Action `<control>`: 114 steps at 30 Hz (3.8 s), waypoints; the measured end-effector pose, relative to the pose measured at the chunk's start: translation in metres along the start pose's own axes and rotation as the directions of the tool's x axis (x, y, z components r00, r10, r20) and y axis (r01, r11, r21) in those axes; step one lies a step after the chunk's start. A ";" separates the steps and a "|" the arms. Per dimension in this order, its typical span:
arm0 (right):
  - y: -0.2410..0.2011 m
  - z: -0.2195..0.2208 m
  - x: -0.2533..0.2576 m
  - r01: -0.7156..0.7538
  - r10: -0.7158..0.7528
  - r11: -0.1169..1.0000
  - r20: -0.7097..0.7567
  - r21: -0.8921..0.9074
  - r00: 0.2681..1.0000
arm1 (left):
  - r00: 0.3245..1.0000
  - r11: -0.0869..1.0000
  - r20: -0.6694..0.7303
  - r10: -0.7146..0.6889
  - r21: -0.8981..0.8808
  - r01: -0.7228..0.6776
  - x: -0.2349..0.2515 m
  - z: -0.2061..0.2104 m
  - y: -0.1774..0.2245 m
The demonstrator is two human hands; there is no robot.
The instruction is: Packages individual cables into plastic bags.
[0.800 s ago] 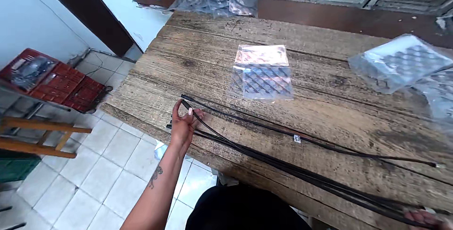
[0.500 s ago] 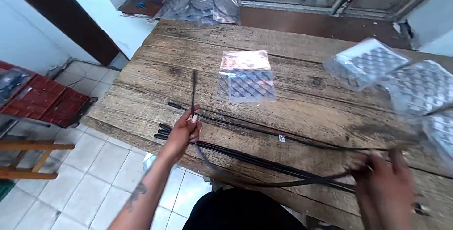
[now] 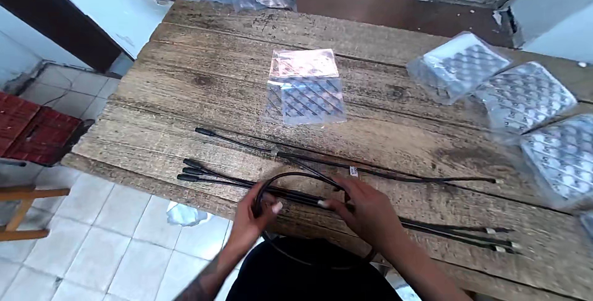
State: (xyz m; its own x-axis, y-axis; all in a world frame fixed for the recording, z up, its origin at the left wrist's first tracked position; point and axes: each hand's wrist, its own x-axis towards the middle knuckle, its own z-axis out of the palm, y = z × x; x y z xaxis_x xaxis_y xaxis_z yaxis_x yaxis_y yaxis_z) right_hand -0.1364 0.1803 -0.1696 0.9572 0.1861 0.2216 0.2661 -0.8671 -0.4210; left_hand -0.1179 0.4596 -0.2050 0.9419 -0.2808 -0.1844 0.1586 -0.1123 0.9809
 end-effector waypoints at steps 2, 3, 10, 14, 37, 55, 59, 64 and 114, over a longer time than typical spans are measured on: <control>-0.004 -0.002 -0.012 -0.047 0.048 0.999 0.063 -0.013 0.997 | 0.980 0.988 -0.172 0.096 -0.106 -0.115 -0.008 0.027 -0.019; -0.010 -0.003 -0.018 -0.085 0.084 0.996 0.108 0.005 0.991 | 0.966 0.980 -0.242 0.089 -0.153 -0.128 -0.004 0.037 -0.016; -0.017 0.008 -0.032 -0.539 0.449 0.800 0.335 0.262 0.829 | 0.961 0.991 -0.264 -0.078 -0.129 0.045 0.072 0.096 0.038; 0.024 0.006 -0.033 -0.597 0.589 0.783 0.099 0.176 0.802 | 0.975 0.791 0.218 0.037 0.589 -0.162 0.164 0.041 0.051; -0.015 -0.030 0.021 -0.469 0.442 0.883 0.316 0.012 0.840 | 0.586 0.021 0.395 0.707 0.817 -0.576 0.129 0.024 -0.010; -0.055 0.036 -0.012 -0.503 0.496 0.860 0.093 0.082 0.864 | 0.814 0.126 0.375 0.443 0.873 -0.471 0.038 0.042 0.002; -0.065 0.038 0.011 -0.506 0.497 0.852 0.097 0.131 0.862 | 0.685 0.112 0.418 0.597 0.802 -0.587 0.015 0.052 0.006; -0.057 0.060 0.023 -0.610 0.601 0.766 0.109 0.202 0.791 | 0.813 0.604 -0.052 0.580 0.698 -0.386 -0.007 0.054 -0.018; -0.009 -0.036 0.230 -0.025 0.157 0.728 -0.131 0.685 0.979 | 0.832 0.947 -0.459 0.311 0.222 -0.231 0.174 -0.079 0.134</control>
State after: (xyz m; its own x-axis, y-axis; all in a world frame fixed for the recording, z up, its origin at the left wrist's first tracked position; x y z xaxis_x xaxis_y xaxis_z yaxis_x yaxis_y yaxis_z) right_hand 0.0773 0.2142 -0.0828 0.9638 -0.0148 0.2662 0.2477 -0.3194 -0.9147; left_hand 0.0909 0.4705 -0.1008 0.9691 0.1688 0.1796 -0.1335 -0.2534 0.9581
